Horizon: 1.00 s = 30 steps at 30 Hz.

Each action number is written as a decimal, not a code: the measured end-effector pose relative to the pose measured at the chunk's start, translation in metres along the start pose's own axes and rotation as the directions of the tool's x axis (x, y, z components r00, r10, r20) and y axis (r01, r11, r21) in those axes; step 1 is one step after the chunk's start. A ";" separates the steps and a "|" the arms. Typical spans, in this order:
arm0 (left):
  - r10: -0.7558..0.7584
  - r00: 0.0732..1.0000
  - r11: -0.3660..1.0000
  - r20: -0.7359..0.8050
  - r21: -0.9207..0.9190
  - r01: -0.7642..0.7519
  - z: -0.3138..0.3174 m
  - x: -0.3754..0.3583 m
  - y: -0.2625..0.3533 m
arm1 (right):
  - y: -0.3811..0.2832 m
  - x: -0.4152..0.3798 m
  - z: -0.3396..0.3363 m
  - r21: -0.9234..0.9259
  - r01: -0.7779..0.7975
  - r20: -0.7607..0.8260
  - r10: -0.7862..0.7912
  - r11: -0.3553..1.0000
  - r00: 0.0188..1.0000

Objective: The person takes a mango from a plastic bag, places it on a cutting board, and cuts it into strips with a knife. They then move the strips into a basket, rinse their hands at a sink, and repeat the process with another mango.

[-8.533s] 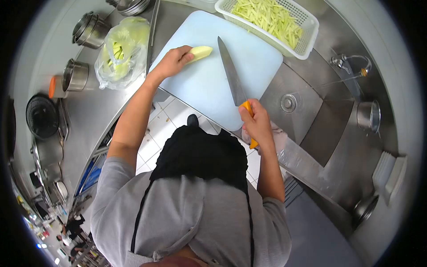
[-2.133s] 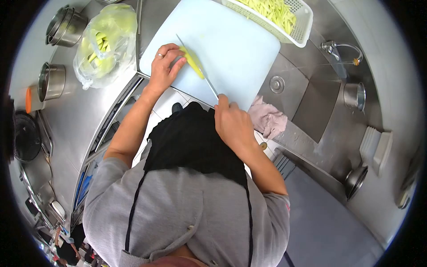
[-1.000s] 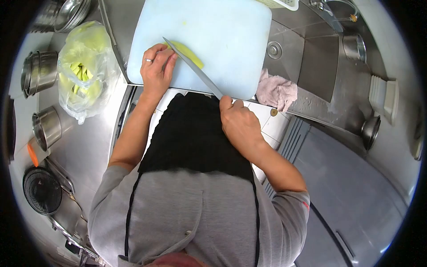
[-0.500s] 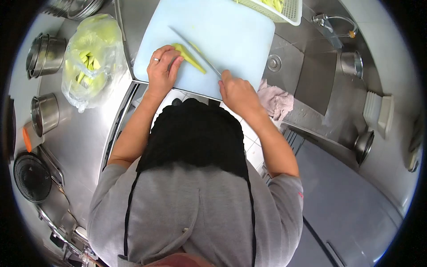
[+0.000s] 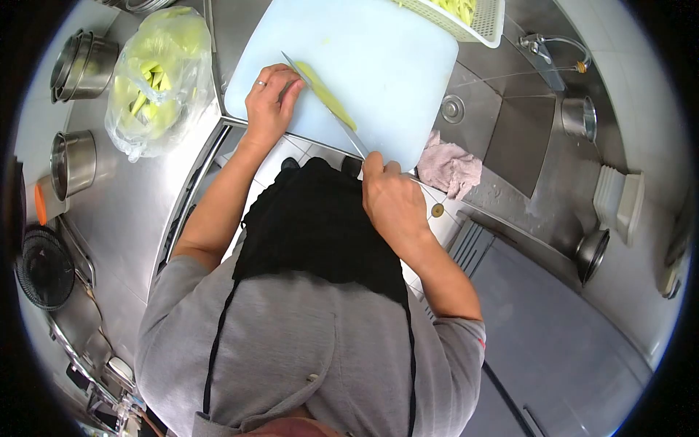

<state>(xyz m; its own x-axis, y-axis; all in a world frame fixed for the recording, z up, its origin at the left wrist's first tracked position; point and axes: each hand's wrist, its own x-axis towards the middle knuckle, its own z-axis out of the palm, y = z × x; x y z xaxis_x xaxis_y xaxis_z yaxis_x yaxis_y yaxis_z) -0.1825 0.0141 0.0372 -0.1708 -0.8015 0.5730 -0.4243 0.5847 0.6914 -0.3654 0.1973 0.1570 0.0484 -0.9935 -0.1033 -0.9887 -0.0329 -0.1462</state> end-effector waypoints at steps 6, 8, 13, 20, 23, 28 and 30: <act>0.059 0.998 0.997 -0.015 0.057 -0.058 -0.001 0.000 -0.005 | -0.004 -0.009 -0.001 -0.048 -0.003 0.011 0.004 0.999 1.000; 0.037 0.999 0.999 -0.019 0.036 -0.036 0.000 -0.001 -0.003 | -0.003 -0.010 -0.001 -0.046 -0.006 0.009 0.007 0.999 1.000; 0.054 0.998 0.997 -0.017 0.056 -0.053 -0.002 0.000 -0.002 | -0.005 -0.011 -0.002 -0.059 -0.008 0.027 0.010 0.998 1.000; 0.041 0.999 0.999 -0.024 0.027 -0.040 0.000 0.000 -0.004 | -0.013 -0.015 0.003 -0.122 -0.042 0.055 0.049 0.992 0.997; 0.059 0.998 0.998 -0.024 0.023 -0.059 0.000 0.001 -0.005 | -0.017 -0.014 0.005 -0.132 -0.060 0.070 0.070 0.989 0.995; 0.060 0.998 0.998 -0.013 0.005 -0.060 0.000 0.003 -0.007 | -0.014 -0.008 0.011 -0.116 -0.043 0.083 0.053 0.992 0.995; 0.056 0.998 0.998 -0.006 -0.002 -0.056 -0.001 0.003 -0.007 | -0.013 -0.003 0.012 -0.106 -0.042 0.099 0.053 0.993 0.994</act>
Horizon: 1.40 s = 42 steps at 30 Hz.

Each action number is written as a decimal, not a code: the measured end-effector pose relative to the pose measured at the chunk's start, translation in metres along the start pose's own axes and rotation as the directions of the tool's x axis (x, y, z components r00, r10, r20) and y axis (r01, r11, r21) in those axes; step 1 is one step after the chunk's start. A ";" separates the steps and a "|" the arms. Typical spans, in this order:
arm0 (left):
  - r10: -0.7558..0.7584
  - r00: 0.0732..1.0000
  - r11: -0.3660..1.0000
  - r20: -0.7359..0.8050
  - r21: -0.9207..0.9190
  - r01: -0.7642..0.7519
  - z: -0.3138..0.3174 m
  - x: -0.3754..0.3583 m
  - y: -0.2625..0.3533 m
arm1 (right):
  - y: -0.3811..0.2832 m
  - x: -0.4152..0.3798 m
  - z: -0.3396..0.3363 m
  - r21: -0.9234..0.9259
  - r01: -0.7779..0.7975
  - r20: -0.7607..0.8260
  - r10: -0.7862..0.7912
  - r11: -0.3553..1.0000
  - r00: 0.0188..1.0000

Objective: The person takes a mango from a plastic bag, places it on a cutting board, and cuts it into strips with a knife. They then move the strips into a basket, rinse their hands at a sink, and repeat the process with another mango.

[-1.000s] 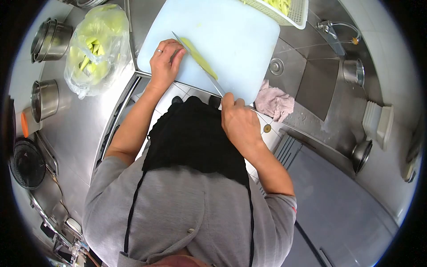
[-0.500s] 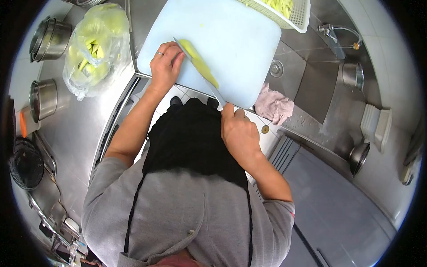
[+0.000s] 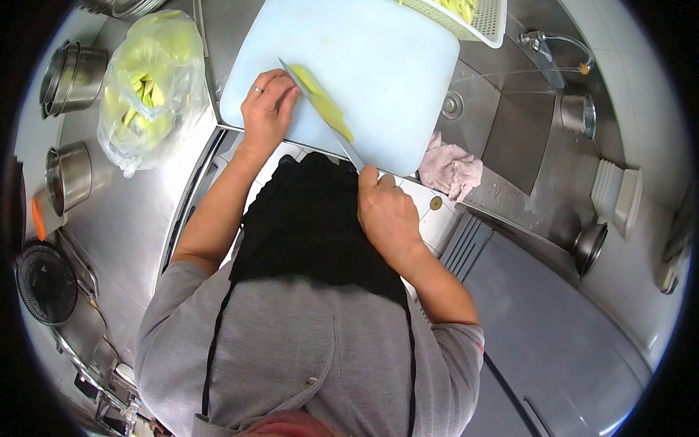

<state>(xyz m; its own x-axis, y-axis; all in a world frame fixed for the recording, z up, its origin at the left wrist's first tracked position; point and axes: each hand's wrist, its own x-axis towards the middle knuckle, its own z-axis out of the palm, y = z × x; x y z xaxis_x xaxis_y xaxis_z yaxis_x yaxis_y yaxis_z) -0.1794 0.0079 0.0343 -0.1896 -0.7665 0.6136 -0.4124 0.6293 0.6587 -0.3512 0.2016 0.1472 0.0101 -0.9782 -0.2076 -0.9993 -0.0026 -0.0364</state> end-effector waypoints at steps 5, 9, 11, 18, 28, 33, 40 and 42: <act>0.005 1.000 1.000 -0.004 -0.012 -0.005 -0.001 0.002 0.001 | 0.000 0.018 0.003 0.024 0.018 0.008 -0.018 1.000 1.000; -0.019 1.000 1.000 -0.001 -0.017 0.019 -0.001 0.001 0.002 | 0.001 0.031 0.003 0.058 0.027 0.022 -0.029 0.998 0.999; -0.029 1.000 0.999 0.000 -0.013 0.029 -0.001 0.002 0.002 | 0.001 0.038 0.003 0.086 0.028 0.025 -0.030 0.996 0.999; -0.012 1.000 1.000 0.019 -0.008 0.012 -0.002 0.000 0.002 | 0.010 0.070 0.025 0.179 -0.002 0.067 -0.010 0.984 0.998; -0.022 0.997 1.000 0.080 0.004 0.022 -0.004 -0.006 0.002 | 0.069 0.116 -0.019 0.487 -0.064 0.136 -0.003 0.871 0.991; -0.054 0.996 0.996 0.076 0.072 0.048 -0.004 0.001 0.002 | 0.067 0.103 -0.018 0.401 0.014 -0.013 -0.010 0.916 1.000; -0.153 0.946 0.974 0.284 0.204 0.097 -0.014 0.016 0.009 | 0.049 0.063 0.007 0.360 0.090 -0.012 -0.092 0.929 0.996; -0.202 0.924 0.966 0.325 0.220 0.134 -0.018 0.016 0.015 | 0.054 0.064 0.014 0.321 0.060 -0.013 -0.059 0.945 0.998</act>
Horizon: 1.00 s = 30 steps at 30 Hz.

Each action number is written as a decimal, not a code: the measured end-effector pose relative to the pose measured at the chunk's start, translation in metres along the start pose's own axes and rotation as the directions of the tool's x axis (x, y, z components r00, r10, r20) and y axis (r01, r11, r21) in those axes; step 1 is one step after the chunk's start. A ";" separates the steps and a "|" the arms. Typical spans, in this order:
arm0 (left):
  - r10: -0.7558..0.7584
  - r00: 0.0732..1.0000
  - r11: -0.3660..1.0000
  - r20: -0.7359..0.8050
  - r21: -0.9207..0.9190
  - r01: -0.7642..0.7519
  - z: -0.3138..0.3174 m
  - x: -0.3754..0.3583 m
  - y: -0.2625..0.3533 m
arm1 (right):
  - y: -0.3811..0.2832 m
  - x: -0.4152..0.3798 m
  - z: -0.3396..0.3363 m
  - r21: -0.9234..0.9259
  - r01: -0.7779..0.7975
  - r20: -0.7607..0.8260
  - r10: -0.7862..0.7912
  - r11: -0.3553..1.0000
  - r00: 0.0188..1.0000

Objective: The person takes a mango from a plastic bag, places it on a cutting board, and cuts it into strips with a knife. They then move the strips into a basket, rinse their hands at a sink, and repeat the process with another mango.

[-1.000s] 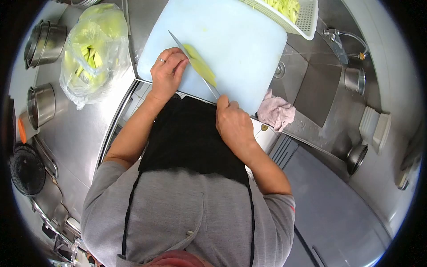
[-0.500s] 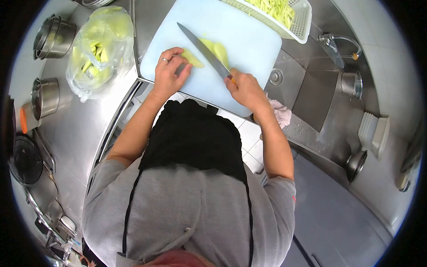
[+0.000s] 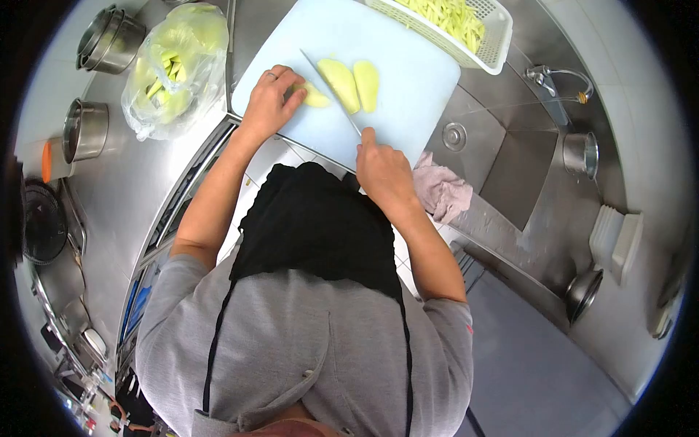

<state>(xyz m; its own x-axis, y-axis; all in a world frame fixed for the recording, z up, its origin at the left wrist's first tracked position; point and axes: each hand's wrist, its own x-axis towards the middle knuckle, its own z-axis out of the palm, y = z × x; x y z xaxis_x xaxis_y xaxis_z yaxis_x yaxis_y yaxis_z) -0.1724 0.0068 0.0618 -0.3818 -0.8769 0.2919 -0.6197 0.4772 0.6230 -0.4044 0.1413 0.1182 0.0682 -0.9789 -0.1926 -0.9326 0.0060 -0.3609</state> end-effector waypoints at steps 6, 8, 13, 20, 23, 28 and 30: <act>0.027 0.999 0.998 0.032 -0.057 -0.025 -0.005 -0.017 0.007 | 0.016 0.000 -0.003 -0.010 0.044 -0.027 -0.044 0.999 0.999; 0.063 0.997 0.994 0.054 -0.090 -0.058 -0.004 -0.019 0.001 | 0.014 -0.004 -0.003 0.016 0.084 -0.006 -0.084 0.996 0.996; 0.094 0.988 0.995 0.122 -0.053 -0.088 -0.006 -0.012 0.004 | 0.004 -0.006 -0.002 -0.048 0.080 0.068 -0.077 0.996 0.995; 0.195 0.980 0.980 0.042 -0.039 -0.193 -0.008 -0.010 0.011 | 0.011 -0.005 -0.009 -0.030 0.056 0.022 -0.055 0.998 0.998; 0.236 0.959 0.971 0.159 0.005 -0.240 -0.011 -0.010 0.003 | 0.016 -0.005 -0.017 0.086 0.022 0.024 -0.025 0.996 0.999; -0.069 0.995 0.982 0.070 0.182 0.055 -0.011 -0.027 0.021 | 0.010 -0.015 -0.015 0.150 -0.023 0.061 0.014 0.988 0.998; -0.070 0.996 0.990 -0.054 0.121 0.077 -0.001 -0.033 0.026 | 0.007 -0.014 -0.007 0.133 -0.010 0.067 0.001 0.991 0.998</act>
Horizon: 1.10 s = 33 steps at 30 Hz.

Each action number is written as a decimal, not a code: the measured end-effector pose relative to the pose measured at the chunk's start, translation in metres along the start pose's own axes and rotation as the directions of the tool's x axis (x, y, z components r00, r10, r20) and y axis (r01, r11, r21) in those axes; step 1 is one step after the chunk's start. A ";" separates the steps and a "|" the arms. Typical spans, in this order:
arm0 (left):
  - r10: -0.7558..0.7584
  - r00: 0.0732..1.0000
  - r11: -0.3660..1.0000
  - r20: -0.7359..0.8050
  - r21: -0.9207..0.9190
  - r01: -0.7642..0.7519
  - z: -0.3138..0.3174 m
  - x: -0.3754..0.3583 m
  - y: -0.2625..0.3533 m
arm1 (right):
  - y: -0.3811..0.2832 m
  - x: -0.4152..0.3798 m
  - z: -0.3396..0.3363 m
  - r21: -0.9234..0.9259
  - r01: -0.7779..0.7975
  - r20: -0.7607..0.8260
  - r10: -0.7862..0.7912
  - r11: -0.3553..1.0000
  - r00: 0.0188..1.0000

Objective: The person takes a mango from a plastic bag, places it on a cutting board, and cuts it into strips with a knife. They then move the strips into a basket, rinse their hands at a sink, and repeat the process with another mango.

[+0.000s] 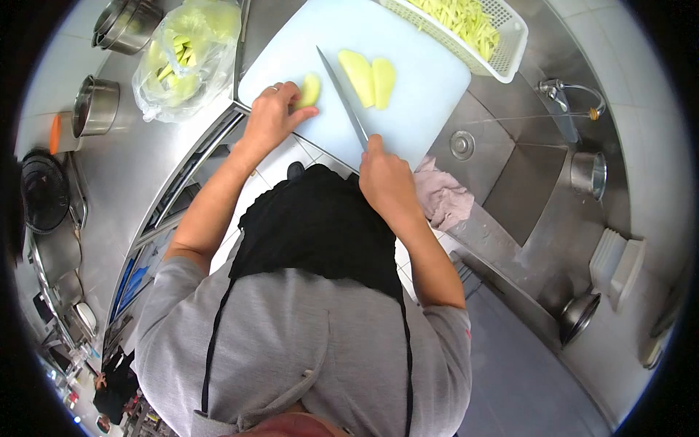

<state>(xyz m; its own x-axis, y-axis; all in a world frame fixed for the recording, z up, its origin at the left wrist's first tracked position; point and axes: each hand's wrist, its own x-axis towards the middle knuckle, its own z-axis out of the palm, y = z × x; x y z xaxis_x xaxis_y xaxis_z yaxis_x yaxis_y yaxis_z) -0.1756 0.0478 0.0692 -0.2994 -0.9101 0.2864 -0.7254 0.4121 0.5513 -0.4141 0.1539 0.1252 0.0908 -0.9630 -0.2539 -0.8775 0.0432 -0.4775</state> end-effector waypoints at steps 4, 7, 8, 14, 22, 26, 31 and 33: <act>-0.065 0.998 0.974 0.014 -0.216 0.066 0.009 0.001 0.014 | -0.007 0.006 0.005 -0.041 0.038 0.063 -0.036 0.998 0.997; -0.046 0.998 0.966 0.048 -0.253 0.056 0.015 0.006 0.006 | -0.012 0.011 0.007 -0.089 0.062 0.029 -0.060 0.994 0.998; 0.003 1.000 0.977 0.005 -0.213 -0.002 0.016 0.008 0.004 | -0.011 0.014 0.007 -0.100 0.073 0.019 -0.072 0.992 0.997; 0.174 0.978 0.971 -0.113 -0.148 -0.190 0.020 0.020 0.000 | -0.010 0.014 0.000 -0.160 0.103 -0.015 -0.107 0.982 0.994; 0.138 0.984 0.980 -0.110 -0.125 -0.152 0.024 0.019 -0.004 | -0.008 -0.003 -0.011 -0.265 0.168 -0.014 -0.178 0.950 0.984; 0.149 0.984 0.982 -0.097 -0.098 -0.159 0.023 0.021 -0.003 | -0.011 -0.006 -0.014 -0.320 0.178 -0.018 -0.194 0.931 0.981; 0.126 0.991 0.988 -0.053 -0.078 -0.130 0.021 0.023 0.000 | -0.016 -0.012 -0.019 -0.371 0.168 0.007 -0.179 0.913 0.984; 0.137 0.988 0.986 -0.077 -0.085 -0.143 0.022 0.022 -0.001 | -0.013 -0.005 -0.015 -0.307 0.181 0.027 -0.181 0.934 0.983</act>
<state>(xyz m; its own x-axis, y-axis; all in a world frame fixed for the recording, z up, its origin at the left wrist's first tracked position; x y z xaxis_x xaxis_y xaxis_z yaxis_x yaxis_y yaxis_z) -0.1951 0.0261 0.0578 -0.3471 -0.8392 0.4185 -0.6200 0.5402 0.5690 -0.4097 0.1547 0.1452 0.2613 -0.9472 -0.1859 -0.9481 -0.2157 -0.2335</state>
